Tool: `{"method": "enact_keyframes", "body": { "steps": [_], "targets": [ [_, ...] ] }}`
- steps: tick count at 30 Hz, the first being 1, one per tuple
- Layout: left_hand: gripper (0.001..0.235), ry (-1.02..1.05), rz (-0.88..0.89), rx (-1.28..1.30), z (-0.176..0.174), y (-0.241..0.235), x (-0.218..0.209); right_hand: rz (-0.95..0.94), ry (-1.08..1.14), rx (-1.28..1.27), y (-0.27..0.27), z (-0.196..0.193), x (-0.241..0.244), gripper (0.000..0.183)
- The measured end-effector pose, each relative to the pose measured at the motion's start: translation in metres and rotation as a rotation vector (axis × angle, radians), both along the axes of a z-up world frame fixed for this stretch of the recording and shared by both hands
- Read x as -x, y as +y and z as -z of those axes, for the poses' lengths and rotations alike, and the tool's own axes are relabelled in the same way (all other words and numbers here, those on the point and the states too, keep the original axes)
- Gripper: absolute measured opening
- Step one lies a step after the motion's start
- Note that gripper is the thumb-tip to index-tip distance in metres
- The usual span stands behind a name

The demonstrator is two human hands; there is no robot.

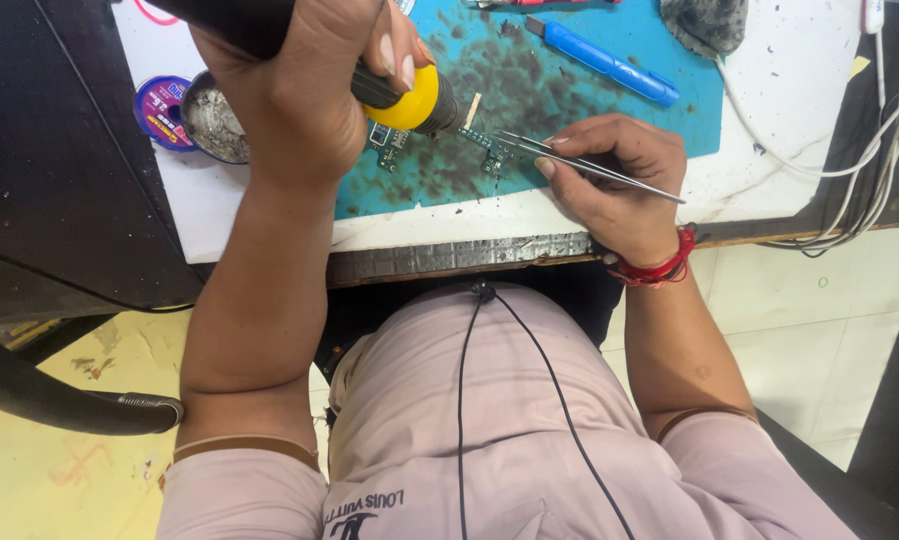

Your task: The person uses a soldering iron and tweezers to remove a small component from a circuit board, then uses a hot air gun to heat the area and place a replacement component. The person continues to solder and adjust components on the board.

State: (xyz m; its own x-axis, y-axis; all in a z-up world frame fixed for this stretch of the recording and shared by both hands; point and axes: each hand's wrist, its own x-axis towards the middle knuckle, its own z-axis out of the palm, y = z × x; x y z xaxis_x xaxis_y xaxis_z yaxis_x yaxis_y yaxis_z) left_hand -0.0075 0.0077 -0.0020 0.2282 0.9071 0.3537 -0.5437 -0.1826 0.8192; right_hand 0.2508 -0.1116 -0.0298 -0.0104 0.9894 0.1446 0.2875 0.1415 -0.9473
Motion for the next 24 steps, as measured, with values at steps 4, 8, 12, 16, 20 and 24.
{"method": "enact_keyframes", "body": {
  "steps": [4, 8, 12, 16, 20, 24],
  "targets": [
    [0.026, 0.013, 0.007, -0.040, 0.001, 0.002, 0.003, -0.004, 0.001, -0.014, 0.000, -0.001, 0.000, 0.017],
    [0.020, 0.053, -0.021, -0.167, 0.007, 0.007, 0.004, 0.016, -0.030, -0.022, 0.001, -0.001, 0.001, 0.019],
    [0.021, 0.014, -0.046, -0.198, 0.009, 0.010, 0.003, 0.031, -0.088, -0.059, 0.002, -0.004, 0.001, 0.023],
    [0.018, -0.133, -0.116, -0.051, -0.004, -0.001, 0.010, 0.010, -0.207, -0.151, 0.004, -0.009, 0.006, 0.025],
    [0.017, -0.238, -0.235, 0.079, -0.020, -0.042, 0.036, -0.086, -0.324, -0.285, 0.010, -0.015, 0.006, 0.027],
    [0.017, -0.285, -0.276, -0.023, -0.025, -0.075, 0.070, -0.155, -0.351, -0.338, 0.018, -0.016, 0.007, 0.028]
  ]
}}
